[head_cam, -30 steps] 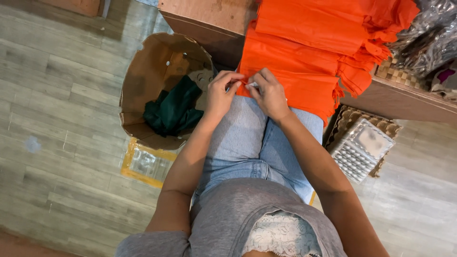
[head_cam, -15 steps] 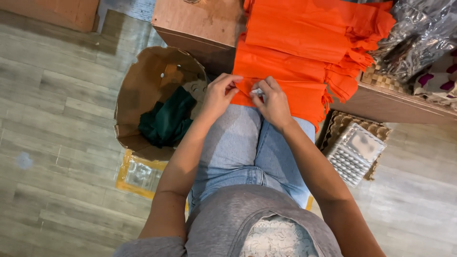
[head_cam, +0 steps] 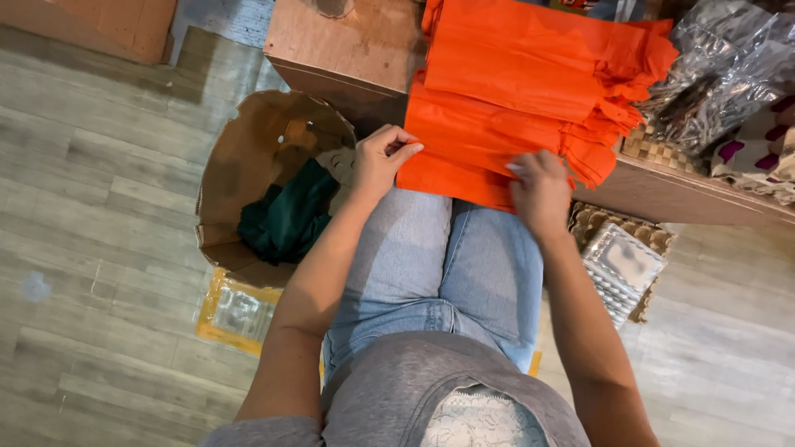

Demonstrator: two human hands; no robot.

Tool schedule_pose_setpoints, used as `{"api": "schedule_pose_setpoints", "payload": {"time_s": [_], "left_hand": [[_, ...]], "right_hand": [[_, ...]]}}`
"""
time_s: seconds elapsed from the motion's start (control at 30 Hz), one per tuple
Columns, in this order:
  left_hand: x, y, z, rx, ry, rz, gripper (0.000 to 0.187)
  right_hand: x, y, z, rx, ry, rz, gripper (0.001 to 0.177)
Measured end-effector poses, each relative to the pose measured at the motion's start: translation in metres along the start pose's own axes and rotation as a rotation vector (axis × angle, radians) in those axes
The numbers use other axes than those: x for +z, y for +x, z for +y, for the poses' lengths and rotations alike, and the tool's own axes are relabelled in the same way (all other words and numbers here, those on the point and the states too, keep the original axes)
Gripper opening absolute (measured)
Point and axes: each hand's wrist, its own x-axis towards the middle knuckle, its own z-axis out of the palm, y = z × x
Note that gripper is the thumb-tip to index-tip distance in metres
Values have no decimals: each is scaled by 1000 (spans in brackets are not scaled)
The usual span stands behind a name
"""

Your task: The person repeatedly wipes the surface of stacked orange fabric pieces with a white cloth. The hands move the cloth back and forth across the fabric, occasionally lifting and repositioning the fabric to access different areas. The task continues throughout the clip without a visible final state.

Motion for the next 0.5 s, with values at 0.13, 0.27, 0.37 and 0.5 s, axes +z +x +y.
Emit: {"api": "schedule_pose_setpoints", "payload": {"time_s": [0.13,0.27,0.37,0.5], "left_hand": [[0,4,2,-7,-37,37,14],[2,11,1,-11,-28,49,16],[1,16,11,-38,-126,19,11],[-2,32,27,30,-105,-56,11]], "right_hand": [[-2,-22,63,107,-65,73,31],[-22,-33,93,129,-12,101,35],[-20,-40,117,155,-6,126,38],[-36,-30,115,169,112,104,33]]}}
